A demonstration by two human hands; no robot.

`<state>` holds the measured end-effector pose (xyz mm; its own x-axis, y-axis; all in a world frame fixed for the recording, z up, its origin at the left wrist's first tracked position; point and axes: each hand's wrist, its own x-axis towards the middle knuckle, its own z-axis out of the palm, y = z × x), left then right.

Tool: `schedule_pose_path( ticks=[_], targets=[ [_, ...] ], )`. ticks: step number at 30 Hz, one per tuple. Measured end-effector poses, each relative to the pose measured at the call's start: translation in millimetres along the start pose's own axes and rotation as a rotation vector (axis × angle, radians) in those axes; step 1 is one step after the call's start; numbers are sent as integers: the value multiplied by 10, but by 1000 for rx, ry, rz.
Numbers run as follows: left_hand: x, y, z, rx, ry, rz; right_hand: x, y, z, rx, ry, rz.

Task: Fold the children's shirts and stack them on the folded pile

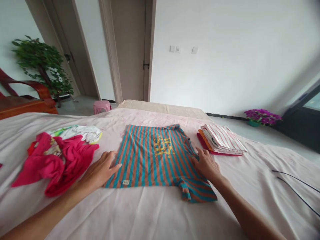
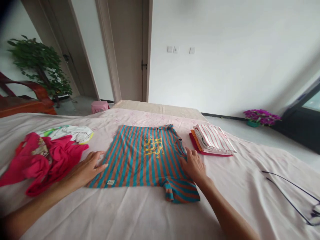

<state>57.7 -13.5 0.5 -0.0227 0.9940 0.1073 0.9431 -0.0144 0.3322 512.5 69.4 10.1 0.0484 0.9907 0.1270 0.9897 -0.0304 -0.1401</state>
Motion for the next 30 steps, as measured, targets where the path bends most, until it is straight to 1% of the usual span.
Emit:
schedule_pose_path(
  ticks=[2,4,6,9,13,17,20,22,25,27,29,30],
  targets=[
    [-182,-12,6,-42,-43,-6,-130,27,-53,25,-66,23],
    [-297,-23,33,-99,-41,-3,-265,40,-76,45,-105,36],
    [-340,-53,71,-162,-17,-3,-395,33,-66,66,-113,29],
    [-321,-150,120,-249,-7,-13,-533,18,-15,120,-140,-28],
    [-324,-292,130,-319,2,-24,-542,117,-1,255,-181,-92],
    [-381,-339,90,-334,-4,-26,-453,299,-89,300,-241,-73],
    [-398,-344,66,-368,-31,-33,-475,327,-165,331,-280,-38],
    [-404,-352,64,-375,-32,-48,-575,271,-191,431,-307,18],
    [-413,-368,74,-380,-12,-61,-799,150,-188,766,-385,79],
    [-410,-372,75,-407,-13,-51,-915,129,-181,968,-448,86],
    [-400,-362,67,-463,-42,-62,-950,204,-198,1028,-516,78],
    [-395,-350,61,-501,-61,-86,-934,273,-218,992,-547,72]
  ],
)
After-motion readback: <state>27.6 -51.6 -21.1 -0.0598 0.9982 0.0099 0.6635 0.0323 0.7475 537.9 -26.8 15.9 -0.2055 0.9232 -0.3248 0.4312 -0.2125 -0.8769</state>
